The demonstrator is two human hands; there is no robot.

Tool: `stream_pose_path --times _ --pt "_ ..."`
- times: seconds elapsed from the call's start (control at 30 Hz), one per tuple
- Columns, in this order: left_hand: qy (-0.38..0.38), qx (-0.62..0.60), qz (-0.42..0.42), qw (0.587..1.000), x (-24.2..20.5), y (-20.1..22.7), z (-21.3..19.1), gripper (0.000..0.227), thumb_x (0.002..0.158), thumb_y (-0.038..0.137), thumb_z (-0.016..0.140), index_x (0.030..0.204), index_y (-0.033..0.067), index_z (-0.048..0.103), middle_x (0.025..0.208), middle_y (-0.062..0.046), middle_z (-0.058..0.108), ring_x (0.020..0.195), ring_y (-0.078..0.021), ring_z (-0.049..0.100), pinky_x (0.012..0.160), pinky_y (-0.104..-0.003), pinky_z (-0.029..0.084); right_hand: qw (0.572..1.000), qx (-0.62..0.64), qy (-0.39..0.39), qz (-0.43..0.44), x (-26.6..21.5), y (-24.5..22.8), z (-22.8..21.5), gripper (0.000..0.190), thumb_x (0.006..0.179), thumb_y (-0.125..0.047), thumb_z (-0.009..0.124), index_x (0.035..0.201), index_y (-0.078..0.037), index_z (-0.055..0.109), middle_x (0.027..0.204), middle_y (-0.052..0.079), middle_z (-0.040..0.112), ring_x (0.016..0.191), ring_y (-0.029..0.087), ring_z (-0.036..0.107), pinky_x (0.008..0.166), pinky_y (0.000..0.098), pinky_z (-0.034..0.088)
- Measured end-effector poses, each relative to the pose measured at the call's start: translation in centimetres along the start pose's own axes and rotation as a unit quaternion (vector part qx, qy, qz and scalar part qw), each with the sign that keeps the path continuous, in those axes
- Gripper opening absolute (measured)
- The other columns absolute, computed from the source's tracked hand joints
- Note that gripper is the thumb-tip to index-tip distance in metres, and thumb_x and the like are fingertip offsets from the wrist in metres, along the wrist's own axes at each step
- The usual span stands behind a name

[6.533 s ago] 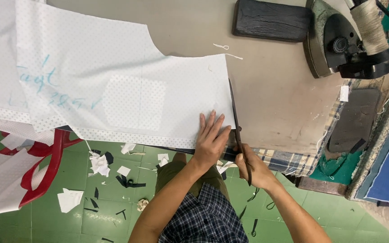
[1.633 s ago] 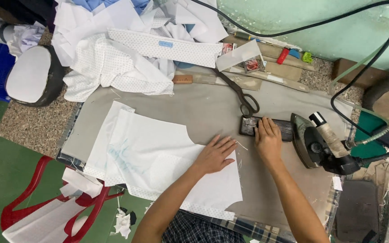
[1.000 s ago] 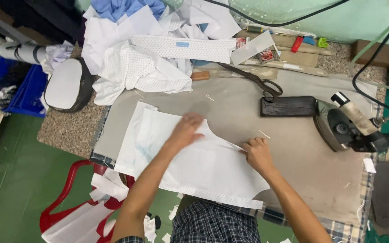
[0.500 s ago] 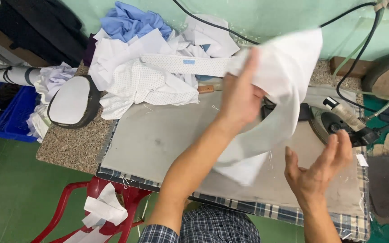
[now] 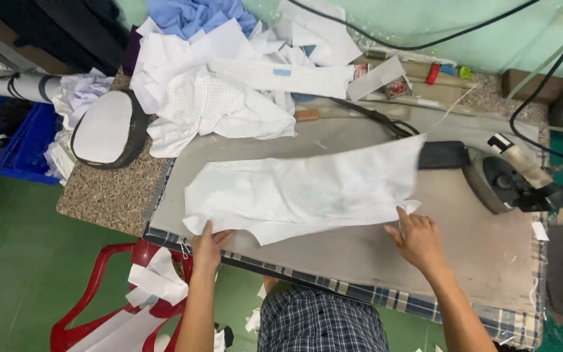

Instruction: The person irons a piece of white patterned fabric on a table using a steam iron and a black pressing block. They then use large scissors to trim the edges of the fabric and continue ironing the trimmed piece.

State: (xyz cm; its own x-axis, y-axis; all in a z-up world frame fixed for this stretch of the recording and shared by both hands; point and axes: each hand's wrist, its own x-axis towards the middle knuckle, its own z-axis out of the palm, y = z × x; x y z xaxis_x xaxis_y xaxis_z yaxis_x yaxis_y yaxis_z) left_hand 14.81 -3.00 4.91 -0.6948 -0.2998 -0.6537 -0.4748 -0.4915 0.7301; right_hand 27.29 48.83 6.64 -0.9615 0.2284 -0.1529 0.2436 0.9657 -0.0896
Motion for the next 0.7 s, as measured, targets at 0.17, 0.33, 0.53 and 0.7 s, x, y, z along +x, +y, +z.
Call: stream_pose_path --times 0.17,0.33,0.53,0.7 --pt "0.15 0.086 0.18 0.968 -3.8 -0.3 -4.7 0.053 0.107 0.019 0.061 0.148 0.0008 0.033 0.14 -0.025 0.04 0.127 -0.0418 0.053 0.105 -0.056 0.049 0.998 0.053 -0.032 -0.015 -2.8 -1.7 2.4 0.051 0.089 -0.047 0.07 0.135 -0.024 0.067 0.118 0.003 0.075 0.12 0.021 0.069 0.106 0.0392 0.05" --pt "0.137 0.326 0.455 0.818 -6.9 -2.9 -1.3 0.046 0.1 0.005 0.066 0.141 -0.0087 0.048 0.13 -0.031 0.049 0.126 -0.045 0.053 0.106 -0.052 0.044 0.995 0.019 0.099 -0.028 -1.2 -1.0 3.0 0.045 0.086 -0.017 0.075 0.131 -0.016 0.07 0.121 0.007 0.071 0.122 0.024 0.065 0.103 0.0367 0.051" --pt "-0.101 0.516 0.471 0.708 -8.3 -6.9 6.5 0.046 0.096 0.013 0.067 0.138 -0.0013 0.055 0.135 -0.022 0.057 0.13 -0.0384 0.056 0.111 -0.052 0.044 0.993 0.054 0.097 0.043 0.6 -0.2 5.9 0.018 0.091 -0.042 0.073 0.097 -0.026 0.078 0.107 0.001 0.061 0.116 0.024 0.058 0.1 0.0394 0.046" --pt "-0.12 0.619 0.458 0.627 -8.4 -6.6 8.2 0.064 0.099 0.036 0.064 0.149 0.0027 0.045 0.15 -0.027 0.044 0.144 -0.0414 0.04 0.12 -0.056 0.029 0.981 0.01 -0.192 0.01 -11.6 4.1 6.8 0.022 0.091 -0.035 0.067 0.107 -0.023 0.076 0.097 0.007 0.072 0.104 0.028 0.069 0.09 0.0435 0.058"
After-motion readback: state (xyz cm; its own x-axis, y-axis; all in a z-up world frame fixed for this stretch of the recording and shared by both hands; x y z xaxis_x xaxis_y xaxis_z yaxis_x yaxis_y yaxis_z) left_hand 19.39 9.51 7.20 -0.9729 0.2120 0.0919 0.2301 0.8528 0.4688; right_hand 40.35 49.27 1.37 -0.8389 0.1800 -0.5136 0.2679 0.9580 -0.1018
